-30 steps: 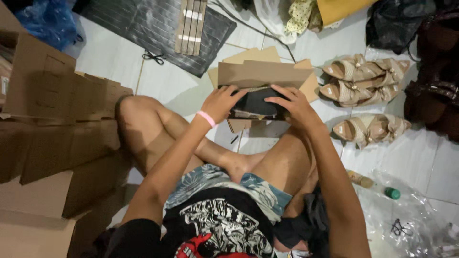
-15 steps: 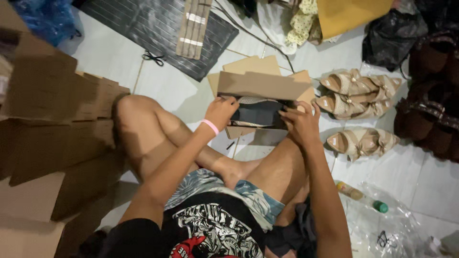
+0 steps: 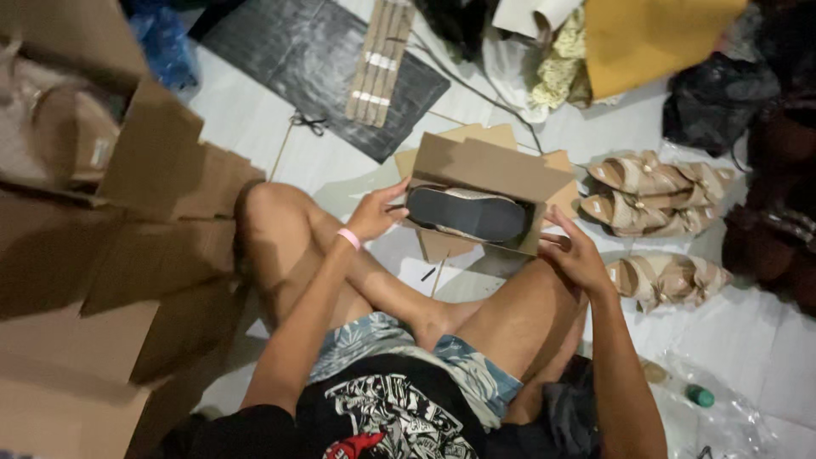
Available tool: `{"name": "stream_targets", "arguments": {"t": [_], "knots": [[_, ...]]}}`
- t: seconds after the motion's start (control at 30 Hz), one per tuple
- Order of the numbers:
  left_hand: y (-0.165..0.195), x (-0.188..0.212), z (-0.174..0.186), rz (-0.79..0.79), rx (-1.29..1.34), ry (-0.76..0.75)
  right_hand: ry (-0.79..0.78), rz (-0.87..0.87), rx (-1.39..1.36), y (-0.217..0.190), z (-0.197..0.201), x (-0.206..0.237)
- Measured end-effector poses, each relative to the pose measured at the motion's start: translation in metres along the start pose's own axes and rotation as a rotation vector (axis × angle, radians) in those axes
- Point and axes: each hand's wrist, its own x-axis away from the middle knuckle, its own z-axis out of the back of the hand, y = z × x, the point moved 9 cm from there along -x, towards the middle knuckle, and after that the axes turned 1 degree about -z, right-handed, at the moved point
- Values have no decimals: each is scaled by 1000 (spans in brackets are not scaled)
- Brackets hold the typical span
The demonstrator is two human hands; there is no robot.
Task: The person sits on the floor and packs beige sandals into cardboard boxes. They wipe the soles with a cloth, place the shoes in a box, and close it. The process is repeated for multiple pairs of shoes.
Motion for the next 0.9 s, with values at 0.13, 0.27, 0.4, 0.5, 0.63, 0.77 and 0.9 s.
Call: {"name": "stream_targets", "arguments": {"t": [0.13, 0.27, 0.4, 0.5, 0.63, 0.77, 0.9], "knots": [[23, -15, 6, -42, -531, -18, -18, 112, 366, -19, -1, -7], [27, -21, -14, 140, -959, -178, -18, 251, 842, -35, -9, -13], [53, -27, -24, 107, -1123, -164, -41, 295, 989, -33, -24, -18], [70, -33, -22, 119, -963, -177, -74, 182, 950, -23, -28, -25], [71, -25, -20, 269, -875, -211, -177, -34, 1025, -7, -33, -24], [65, -24, -28, 218, -889, -124, -173, -175, 1044, -1, -35, -24], [61, -18, -33, 65, -851, 12, -63, -146, 1110, -8, -40, -26]]}}
